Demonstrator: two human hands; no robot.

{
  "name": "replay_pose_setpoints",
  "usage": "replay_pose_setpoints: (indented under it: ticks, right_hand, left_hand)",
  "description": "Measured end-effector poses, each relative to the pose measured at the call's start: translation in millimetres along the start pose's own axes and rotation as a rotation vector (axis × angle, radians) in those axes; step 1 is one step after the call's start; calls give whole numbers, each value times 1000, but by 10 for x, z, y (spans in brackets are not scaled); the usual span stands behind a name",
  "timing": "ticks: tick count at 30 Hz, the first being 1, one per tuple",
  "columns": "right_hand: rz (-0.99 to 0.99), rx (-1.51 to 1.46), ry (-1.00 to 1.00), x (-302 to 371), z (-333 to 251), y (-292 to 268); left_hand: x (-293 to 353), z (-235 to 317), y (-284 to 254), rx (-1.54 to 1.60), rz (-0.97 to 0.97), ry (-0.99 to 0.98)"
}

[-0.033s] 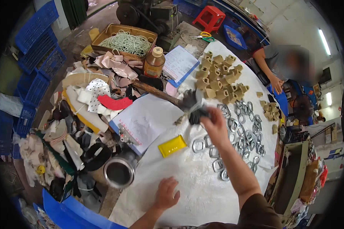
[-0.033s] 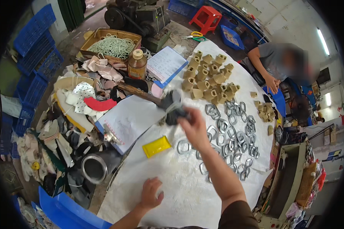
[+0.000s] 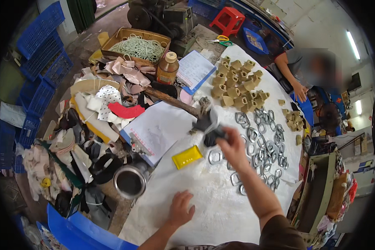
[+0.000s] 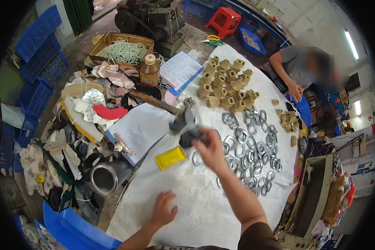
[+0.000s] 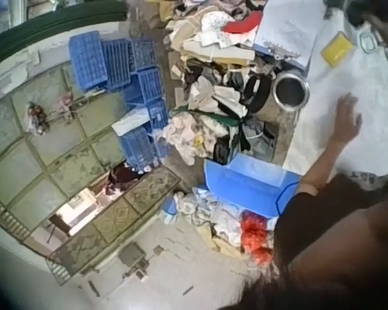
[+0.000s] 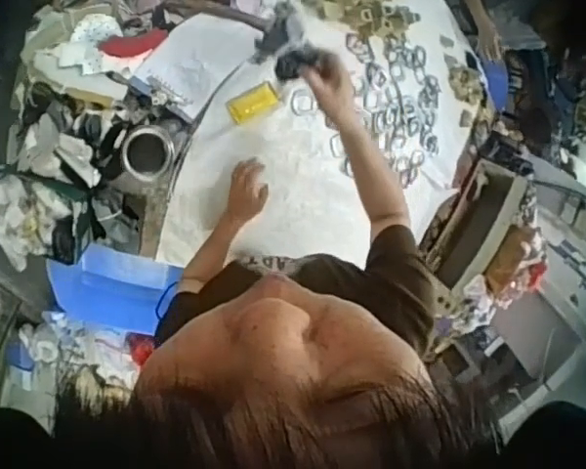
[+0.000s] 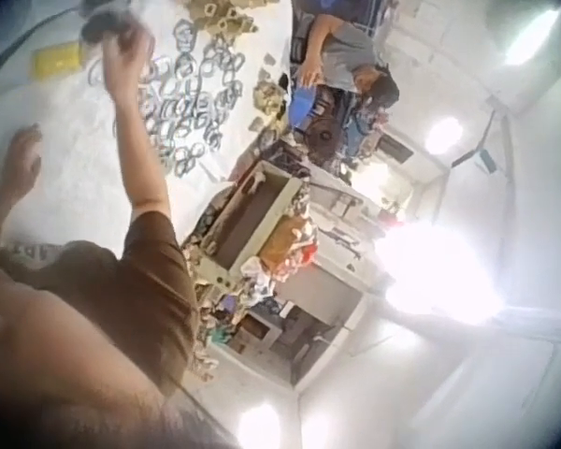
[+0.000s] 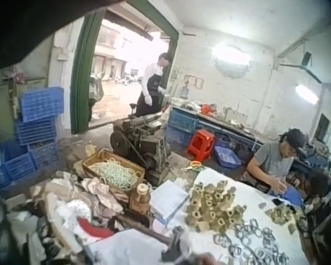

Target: The recorder organizes metal buckle components and attaches foam or fabric padding to them, trimming the excess with scissors.

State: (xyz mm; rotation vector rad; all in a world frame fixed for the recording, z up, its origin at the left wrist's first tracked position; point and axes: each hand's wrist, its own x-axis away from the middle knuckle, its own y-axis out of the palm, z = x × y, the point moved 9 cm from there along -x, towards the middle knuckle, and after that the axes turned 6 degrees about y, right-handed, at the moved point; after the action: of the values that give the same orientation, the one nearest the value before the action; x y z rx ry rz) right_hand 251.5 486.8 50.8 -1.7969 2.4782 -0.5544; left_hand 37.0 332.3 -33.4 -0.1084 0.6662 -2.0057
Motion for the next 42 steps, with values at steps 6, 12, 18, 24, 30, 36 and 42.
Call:
replay_pose_setpoints:
  ticks: [6, 12, 18, 24, 30, 36, 42]
  right_hand:
    - [-42, 132, -40, 1645, 189, -20]
    - [-16, 381, -101, 2392, -101, -57]
    - [-165, 422, -170, 2783, -149, -256]
    - [-42, 456, -267, 3124, -247, -479]
    - [-55, 545, -106, 3346, -114, -544]
    - [-158, 505, -133, 3442, -33, -624]
    - [-305, 499, -223, 3465, -112, -622]
  left_hand:
    - [-25, 194, -46, 921, 66, -508]
    - [-76, 760, 140, 1446, 113, -605]
    - [184, 1123, 173, 1278, 4, -526]
    - [347, 1506, 300, 1228, -160, -470]
    - [455, 1685, 396, 1135, -347, -451]
    - [547, 1634, 391, 1084, -380, -448]
    - [664, 1341, 389, 1129, -102, -614]
